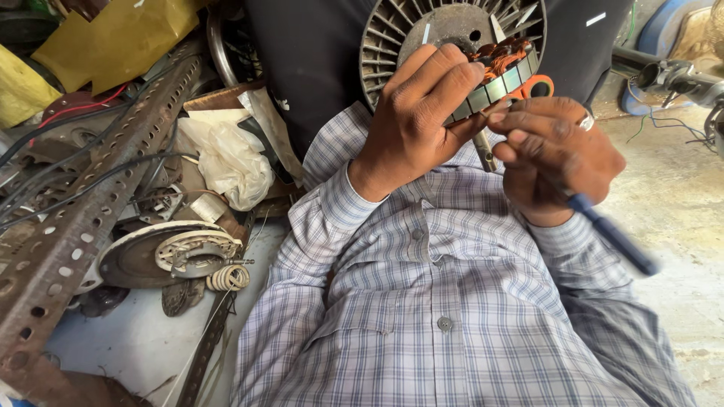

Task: The person repairs a fan motor by using scissors to cut and strip wires, then manually twists and connects the wires to the motor's copper coil windings.

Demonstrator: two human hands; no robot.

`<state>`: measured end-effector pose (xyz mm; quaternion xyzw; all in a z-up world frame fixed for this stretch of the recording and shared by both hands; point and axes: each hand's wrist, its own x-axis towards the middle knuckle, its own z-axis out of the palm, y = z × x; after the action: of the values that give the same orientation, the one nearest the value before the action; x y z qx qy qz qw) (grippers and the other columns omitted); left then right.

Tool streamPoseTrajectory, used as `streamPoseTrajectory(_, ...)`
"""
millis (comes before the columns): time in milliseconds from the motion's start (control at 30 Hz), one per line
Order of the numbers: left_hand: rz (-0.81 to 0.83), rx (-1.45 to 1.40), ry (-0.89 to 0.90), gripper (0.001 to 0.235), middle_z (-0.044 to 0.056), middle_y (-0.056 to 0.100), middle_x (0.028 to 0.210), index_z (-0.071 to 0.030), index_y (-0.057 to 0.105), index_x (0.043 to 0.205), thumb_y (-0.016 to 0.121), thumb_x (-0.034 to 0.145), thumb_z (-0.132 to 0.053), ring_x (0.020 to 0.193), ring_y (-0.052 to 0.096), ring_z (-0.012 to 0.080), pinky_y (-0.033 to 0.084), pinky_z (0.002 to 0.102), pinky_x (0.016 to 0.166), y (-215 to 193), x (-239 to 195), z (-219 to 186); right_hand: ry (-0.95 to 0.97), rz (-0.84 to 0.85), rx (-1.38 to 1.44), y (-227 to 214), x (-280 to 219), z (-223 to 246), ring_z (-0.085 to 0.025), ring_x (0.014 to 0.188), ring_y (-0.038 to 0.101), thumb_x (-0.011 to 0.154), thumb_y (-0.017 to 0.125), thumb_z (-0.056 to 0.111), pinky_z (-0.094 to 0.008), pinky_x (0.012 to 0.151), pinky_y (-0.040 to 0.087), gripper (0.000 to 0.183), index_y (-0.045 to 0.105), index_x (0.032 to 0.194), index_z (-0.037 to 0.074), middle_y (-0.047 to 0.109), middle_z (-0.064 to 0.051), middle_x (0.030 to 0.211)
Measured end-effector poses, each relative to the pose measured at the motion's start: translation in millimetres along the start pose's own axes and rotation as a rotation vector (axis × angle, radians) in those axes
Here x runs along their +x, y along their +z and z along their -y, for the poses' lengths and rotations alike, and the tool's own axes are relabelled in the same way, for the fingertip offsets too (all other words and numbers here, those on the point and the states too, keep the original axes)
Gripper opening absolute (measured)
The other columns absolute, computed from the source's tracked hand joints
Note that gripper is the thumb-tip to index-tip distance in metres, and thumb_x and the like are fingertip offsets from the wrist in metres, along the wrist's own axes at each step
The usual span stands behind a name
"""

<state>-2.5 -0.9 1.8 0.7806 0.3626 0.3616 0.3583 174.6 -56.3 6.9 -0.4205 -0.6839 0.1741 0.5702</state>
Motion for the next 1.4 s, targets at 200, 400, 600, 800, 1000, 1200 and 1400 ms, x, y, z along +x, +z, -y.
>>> streamPoseTrajectory(200, -0.032, -0.012, 0.015, 0.042, 0.009, 0.061, 0.101, -0.001, 0.061, 0.112, 0.087, 0.092, -0.027, 0.090, 0.061, 0.0229, 0.054, 0.036, 0.076, 2.2, 1.2, 0.3, -0.117, 0.221, -0.049, -15.3, 10.7, 0.5, -0.037, 0.092, 0.077, 0.093, 0.083, -0.002, -0.043, 0.079, 0.067, 0.021, 0.063, 0.091, -0.008, 0.075, -0.026, 0.094)
streamPoseTrajectory(400, -0.039, 0.005, 0.013, 0.039, 0.009, 0.062, 0.102, -0.001, 0.062, 0.110, 0.086, 0.092, -0.027, 0.091, 0.063, 0.0233, 0.056, 0.036, 0.078, 2.5, 2.4, -0.5, -0.212, 0.360, -0.129, -23.1, 21.6, 1.3, -0.036, 0.091, 0.076, 0.090, 0.087, 0.000, -0.042, 0.079, 0.067, 0.022, 0.065, 0.090, -0.007, 0.075, -0.023, 0.096)
streamPoseTrajectory(600, -0.049, 0.004, 0.035, 0.038, 0.009, 0.064, 0.099, -0.001, 0.063, 0.108, 0.087, 0.092, -0.026, 0.091, 0.063, 0.0236, 0.056, 0.036, 0.079, -0.6, 6.1, -1.4, 0.061, 0.246, -0.065, -41.8, 25.0, 3.1, -0.034, 0.087, 0.072, 0.096, 0.082, 0.001, -0.042, 0.076, 0.060, 0.017, 0.067, 0.096, -0.006, 0.072, -0.020, 0.093)
streamPoseTrajectory(800, -0.037, 0.000, 0.067, 0.036, 0.013, 0.063, 0.099, 0.001, 0.063, 0.109, 0.086, 0.092, -0.019, 0.090, 0.063, 0.0278, 0.054, 0.039, 0.078, -6.8, 8.4, -2.8, 0.416, 0.556, -0.375, -63.7, 46.2, -35.0, -0.033, 0.083, 0.068, 0.101, 0.078, 0.002, -0.041, 0.073, 0.054, 0.013, 0.068, 0.102, -0.005, 0.068, -0.017, 0.090)
streamPoseTrajectory(1000, 0.013, -0.009, 0.028, 0.038, 0.012, 0.064, 0.097, 0.002, 0.063, 0.108, 0.087, 0.092, -0.022, 0.086, 0.063, 0.0262, 0.053, 0.038, 0.075, -5.7, 6.7, -1.8, 0.280, 0.745, -0.502, -59.6, 55.2, -65.8, -0.034, 0.081, 0.066, 0.099, 0.081, 0.015, -0.043, 0.076, 0.053, 0.016, 0.073, 0.105, 0.002, 0.068, -0.014, 0.086)
streamPoseTrajectory(1200, 0.042, -0.016, 0.091, 0.039, 0.010, 0.061, 0.091, 0.003, 0.064, 0.104, 0.089, 0.090, -0.024, 0.082, 0.061, 0.0247, 0.052, 0.038, 0.070, -9.6, 4.9, 5.1, 0.301, 0.781, -0.451, -65.2, 56.3, -72.8, -0.032, 0.081, 0.066, 0.095, 0.081, 0.015, -0.042, 0.072, 0.053, 0.019, 0.073, 0.107, 0.003, 0.067, -0.011, 0.088)
streamPoseTrajectory(1400, 0.075, -0.047, 0.082, 0.042, 0.008, 0.062, 0.093, 0.003, 0.064, 0.106, 0.089, 0.089, -0.027, 0.082, 0.062, 0.0231, 0.054, 0.033, 0.069, -12.9, 2.3, 8.5, 0.282, 0.674, -0.326, -66.2, 62.3, -74.3, -0.029, 0.085, 0.066, 0.094, 0.077, 0.003, -0.038, 0.076, 0.054, 0.017, 0.072, 0.110, 0.003, 0.067, -0.011, 0.098)
